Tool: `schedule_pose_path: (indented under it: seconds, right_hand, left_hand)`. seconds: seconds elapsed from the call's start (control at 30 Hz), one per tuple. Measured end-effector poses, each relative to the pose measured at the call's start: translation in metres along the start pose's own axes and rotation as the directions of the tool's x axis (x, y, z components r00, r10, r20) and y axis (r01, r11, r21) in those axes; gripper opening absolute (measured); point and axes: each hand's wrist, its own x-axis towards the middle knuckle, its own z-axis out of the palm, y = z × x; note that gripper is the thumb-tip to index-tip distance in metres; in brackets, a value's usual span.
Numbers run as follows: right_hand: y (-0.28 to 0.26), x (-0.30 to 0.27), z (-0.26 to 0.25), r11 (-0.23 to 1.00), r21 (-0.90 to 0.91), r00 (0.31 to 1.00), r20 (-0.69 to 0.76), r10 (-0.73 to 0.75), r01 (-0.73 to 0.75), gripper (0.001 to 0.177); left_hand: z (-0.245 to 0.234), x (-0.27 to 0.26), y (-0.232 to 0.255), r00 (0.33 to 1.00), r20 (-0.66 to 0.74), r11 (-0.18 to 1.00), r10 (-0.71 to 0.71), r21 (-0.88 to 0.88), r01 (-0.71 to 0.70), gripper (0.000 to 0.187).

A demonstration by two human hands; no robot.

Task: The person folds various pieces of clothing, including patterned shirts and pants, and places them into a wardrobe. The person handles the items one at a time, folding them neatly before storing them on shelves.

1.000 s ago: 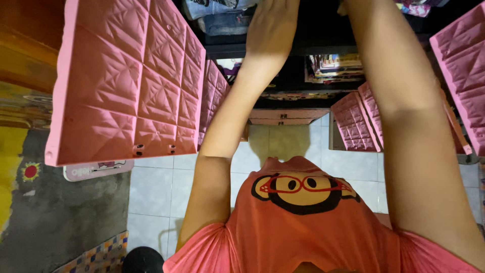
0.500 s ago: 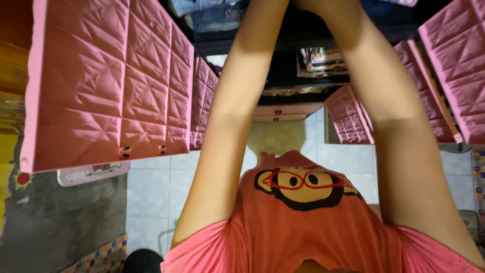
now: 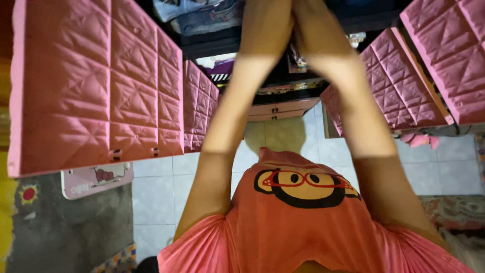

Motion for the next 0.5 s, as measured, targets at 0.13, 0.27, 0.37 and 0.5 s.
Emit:
schedule_pose_path:
  seconds: [0.13,0.27,0.37,0.5]
  right_hand:
    - [-0.085,-0.074,-0.039,0.974,0.201,0.993,-0.023,0.113,-0.106,0.058]
    - [-0.104,-0.172,-0.045,0.868,0.084,0.869,0.134,0.477,-0.489,0.057]
    - [-0.092,-0.252,-0.060,0.791,-0.013,0.783,0.134,0.607,-0.611,0.054]
    - [-0.087,-0.350,-0.109,0.740,-0.150,0.752,-0.038,0.658,-0.656,0.054]
  left_hand:
    - [-0.011,-0.093,0.051,0.985,0.144,0.936,0.100,-0.350,-0.044,0.074]
    - [0.035,-0.149,0.109,0.902,0.401,0.862,0.159,-0.502,0.072,0.075]
    - [0.069,-0.172,0.164,0.821,0.464,0.796,0.332,-0.605,0.019,0.079]
    - [0.110,-0.185,0.255,0.715,0.449,0.707,0.535,-0.702,-0.088,0.076]
